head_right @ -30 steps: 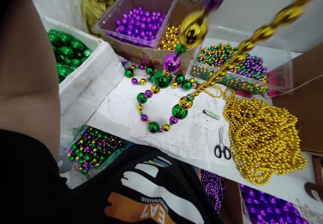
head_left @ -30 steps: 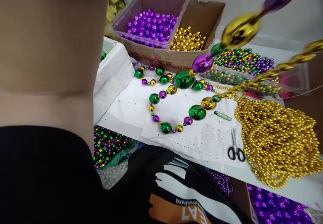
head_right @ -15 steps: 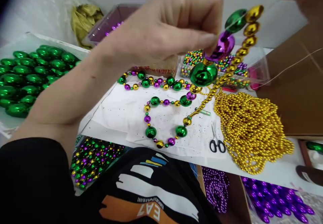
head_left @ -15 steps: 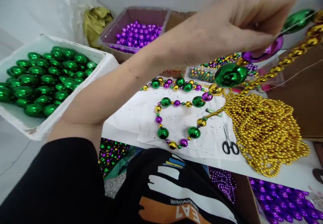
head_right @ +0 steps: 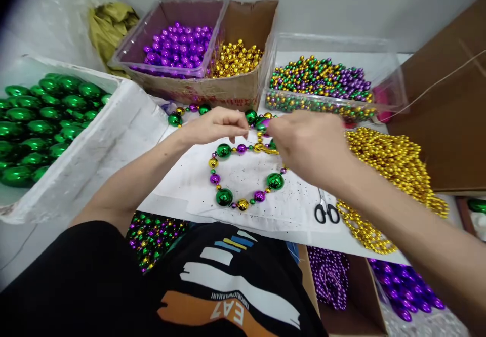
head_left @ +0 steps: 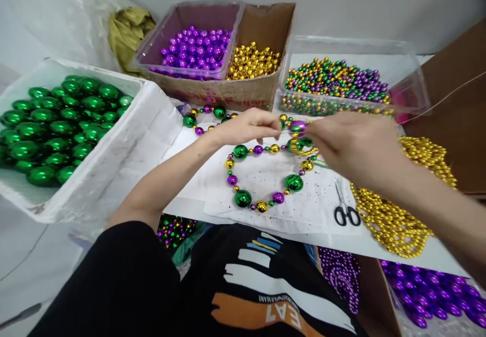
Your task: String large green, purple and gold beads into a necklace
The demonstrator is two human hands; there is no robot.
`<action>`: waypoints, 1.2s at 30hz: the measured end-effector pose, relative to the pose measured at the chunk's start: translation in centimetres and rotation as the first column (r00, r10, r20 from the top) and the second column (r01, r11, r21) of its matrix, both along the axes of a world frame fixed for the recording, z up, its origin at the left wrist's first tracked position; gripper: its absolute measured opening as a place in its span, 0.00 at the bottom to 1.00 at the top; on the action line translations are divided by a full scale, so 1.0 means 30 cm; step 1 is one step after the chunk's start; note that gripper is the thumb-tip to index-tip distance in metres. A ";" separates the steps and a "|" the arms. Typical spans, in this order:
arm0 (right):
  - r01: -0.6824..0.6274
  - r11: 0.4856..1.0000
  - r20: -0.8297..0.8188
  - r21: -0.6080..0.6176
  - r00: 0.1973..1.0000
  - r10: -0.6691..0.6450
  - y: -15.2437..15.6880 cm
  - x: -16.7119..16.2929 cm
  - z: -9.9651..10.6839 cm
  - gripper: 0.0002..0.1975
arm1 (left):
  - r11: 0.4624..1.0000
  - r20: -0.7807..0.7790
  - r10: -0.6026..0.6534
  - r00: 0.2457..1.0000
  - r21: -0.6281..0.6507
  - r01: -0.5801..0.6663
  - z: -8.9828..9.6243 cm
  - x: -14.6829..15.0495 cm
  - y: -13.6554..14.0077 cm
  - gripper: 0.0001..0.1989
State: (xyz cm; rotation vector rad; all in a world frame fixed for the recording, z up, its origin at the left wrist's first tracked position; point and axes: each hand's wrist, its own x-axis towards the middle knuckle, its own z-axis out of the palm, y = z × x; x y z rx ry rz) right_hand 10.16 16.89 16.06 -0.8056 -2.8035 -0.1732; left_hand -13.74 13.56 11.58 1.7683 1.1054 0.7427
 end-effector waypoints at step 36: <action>-0.199 0.049 -0.193 -0.979 0.819 -0.540 -0.123 -0.392 -0.698 0.07 | 0.693 0.256 0.687 0.680 -0.512 -0.507 -0.541 -0.121 -0.356 0.18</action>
